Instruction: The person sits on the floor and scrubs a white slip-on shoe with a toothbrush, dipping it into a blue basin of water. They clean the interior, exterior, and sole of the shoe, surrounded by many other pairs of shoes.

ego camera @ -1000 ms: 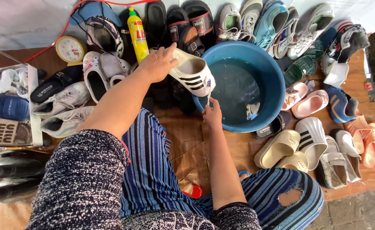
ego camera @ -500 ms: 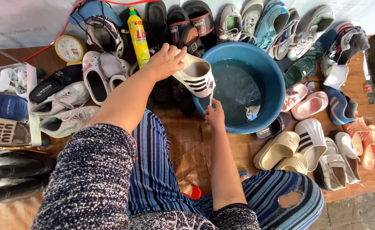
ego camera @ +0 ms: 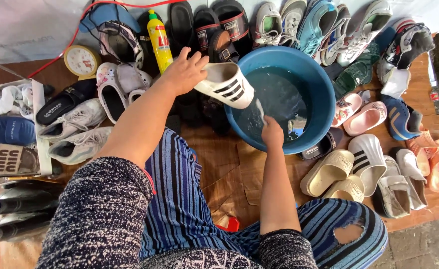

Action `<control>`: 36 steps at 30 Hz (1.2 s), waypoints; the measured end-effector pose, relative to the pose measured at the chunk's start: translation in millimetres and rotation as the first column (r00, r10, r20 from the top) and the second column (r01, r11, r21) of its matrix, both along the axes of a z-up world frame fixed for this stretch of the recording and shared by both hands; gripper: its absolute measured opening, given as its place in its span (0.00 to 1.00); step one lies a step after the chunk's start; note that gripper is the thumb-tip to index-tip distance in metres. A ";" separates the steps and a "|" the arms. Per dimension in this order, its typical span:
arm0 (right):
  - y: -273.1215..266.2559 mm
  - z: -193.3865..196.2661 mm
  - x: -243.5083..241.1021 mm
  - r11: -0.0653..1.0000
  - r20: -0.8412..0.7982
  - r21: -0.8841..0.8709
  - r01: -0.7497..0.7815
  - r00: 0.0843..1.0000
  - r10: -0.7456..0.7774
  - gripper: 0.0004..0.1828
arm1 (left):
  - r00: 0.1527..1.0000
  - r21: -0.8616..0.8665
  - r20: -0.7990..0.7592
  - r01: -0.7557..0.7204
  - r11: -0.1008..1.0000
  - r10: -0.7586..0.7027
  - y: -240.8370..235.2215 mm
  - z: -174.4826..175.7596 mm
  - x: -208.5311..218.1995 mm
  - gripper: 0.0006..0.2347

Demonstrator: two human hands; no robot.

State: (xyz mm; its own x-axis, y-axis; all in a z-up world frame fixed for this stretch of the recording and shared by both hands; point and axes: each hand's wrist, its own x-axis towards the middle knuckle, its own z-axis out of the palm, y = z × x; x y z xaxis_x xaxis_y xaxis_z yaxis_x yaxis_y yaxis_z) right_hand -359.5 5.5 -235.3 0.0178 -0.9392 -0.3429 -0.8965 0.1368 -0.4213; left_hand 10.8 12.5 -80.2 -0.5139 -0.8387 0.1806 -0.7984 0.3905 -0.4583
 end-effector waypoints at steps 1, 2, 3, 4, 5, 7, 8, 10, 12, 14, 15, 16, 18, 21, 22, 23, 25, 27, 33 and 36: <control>1.4 15.4 6.8 0.994 0.209 -0.039 0.101 0.974 -0.091 0.26 | 1.000 0.044 -0.022 -0.018 0.999 0.019 -2.2 2.0 -1.6 0.03; 2.9 31.1 13.4 0.977 0.411 -0.056 0.206 0.897 -0.166 0.27 | 0.998 0.088 -0.042 -0.034 0.996 0.038 -4.2 4.4 -3.4 0.04; 7.6 46.9 24.5 0.976 0.411 -0.062 0.207 0.897 -0.164 0.27 | 0.998 0.082 -0.043 -0.033 0.996 0.037 -6.6 1.2 -3.5 0.04; 12.8 62.5 35.7 0.979 0.466 -0.075 0.190 0.874 -0.134 0.27 | 0.998 0.084 -0.047 -0.024 0.996 0.028 -8.7 -2.1 -3.5 0.04; 20.9 76.7 46.8 0.982 0.519 -0.082 0.171 0.849 -0.105 0.27 | 0.998 0.092 -0.052 -0.017 0.996 0.021 -8.0 -7.2 -3.6 0.08; 30.7 91.8 64.8 0.983 0.537 -0.094 0.158 0.839 -0.084 0.26 | 0.999 0.087 -0.047 -0.010 0.996 0.014 -11.5 -11.0 -8.5 0.08; 35.7 99.4 74.5 0.984 0.557 -0.105 0.147 0.828 -0.064 0.26 | 0.999 0.082 -0.041 -0.002 0.997 0.006 -12.8 -12.7 -10.3 0.08; 31.5 70.8 77.6 0.985 0.555 -0.061 0.163 0.825 -0.102 0.26 | 1.000 0.108 -0.021 -0.003 0.994 0.006 -14.0 -15.8 -9.2 0.08; 23.3 46.0 70.4 0.983 0.554 -0.026 0.181 0.821 -0.136 0.26 | 1.000 0.126 -0.001 -0.003 0.992 0.003 -14.7 -14.0 -11.2 0.08; 14.0 23.3 55.2 0.982 0.463 0.015 0.190 0.869 -0.175 0.25 | 1.000 0.131 0.008 0.027 0.991 -0.029 -11.4 -8.9 -14.4 0.06; 12.2 21.9 53.2 0.982 0.463 0.015 0.191 0.869 -0.176 0.25 | 1.000 0.131 0.008 0.028 0.991 -0.029 -11.6 -9.6 -14.4 0.06; 10.1 20.3 51.0 0.973 0.478 0.015 0.229 0.853 -0.208 0.25 | 0.998 0.125 0.044 0.031 0.992 -0.036 -12.0 -10.6 -14.6 0.06; 11.2 32.4 57.5 0.962 0.494 0.013 0.271 0.835 -0.242 0.25 | 0.996 0.117 0.081 0.038 0.992 -0.048 -16.9 -11.1 -14.3 0.06; 26.5 54.6 75.4 0.976 0.585 -0.046 0.214 0.798 -0.147 0.24 | 0.991 0.150 0.118 0.048 0.987 -0.066 -15.7 -20.7 -9.7 0.05; 29.1 51.5 75.9 0.979 0.555 -0.016 0.205 0.816 -0.162 0.24 | 0.986 0.089 0.114 0.109 0.990 -0.119 -15.4 -26.8 -7.2 0.06; 30.2 49.6 76.8 0.980 0.524 0.013 0.197 0.834 -0.174 0.24 | 0.979 0.025 0.113 0.168 0.985 -0.170 -16.3 -31.8 -4.3 0.07; 36.4 34.0 67.7 0.979 0.507 0.030 0.202 0.841 -0.189 0.24 | 0.971 -0.001 0.098 0.219 0.976 -0.218 -6.5 -26.7 -5.3 0.07; 42.1 32.2 64.7 0.977 0.493 0.048 0.210 0.846 -0.206 0.25 | 0.959 -0.027 0.087 0.271 0.962 -0.268 0.2 -18.9 -5.3 0.07; 58.2 54.3 69.7 0.941 0.606 0.151 0.304 0.723 -0.331 0.27 | 0.972 -0.175 0.059 0.236 0.956 -0.229 26.8 -0.6 -0.7 0.08; 69.5 68.4 71.1 0.984 0.474 -0.012 0.180 0.867 -0.153 0.25 | 0.966 -0.274 -0.190 0.122 0.954 -0.178 50.3 -28.2 2.6 0.12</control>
State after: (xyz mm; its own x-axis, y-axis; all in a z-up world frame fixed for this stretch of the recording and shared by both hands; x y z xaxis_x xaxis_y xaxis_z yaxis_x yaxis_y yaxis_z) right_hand -288.4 75.0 -166.9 0.0056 -0.9594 -0.2822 -0.5571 0.2313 -0.7976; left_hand 13.5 62.8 -108.4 -0.5571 -0.6649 0.4975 -0.8285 0.4042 -0.3875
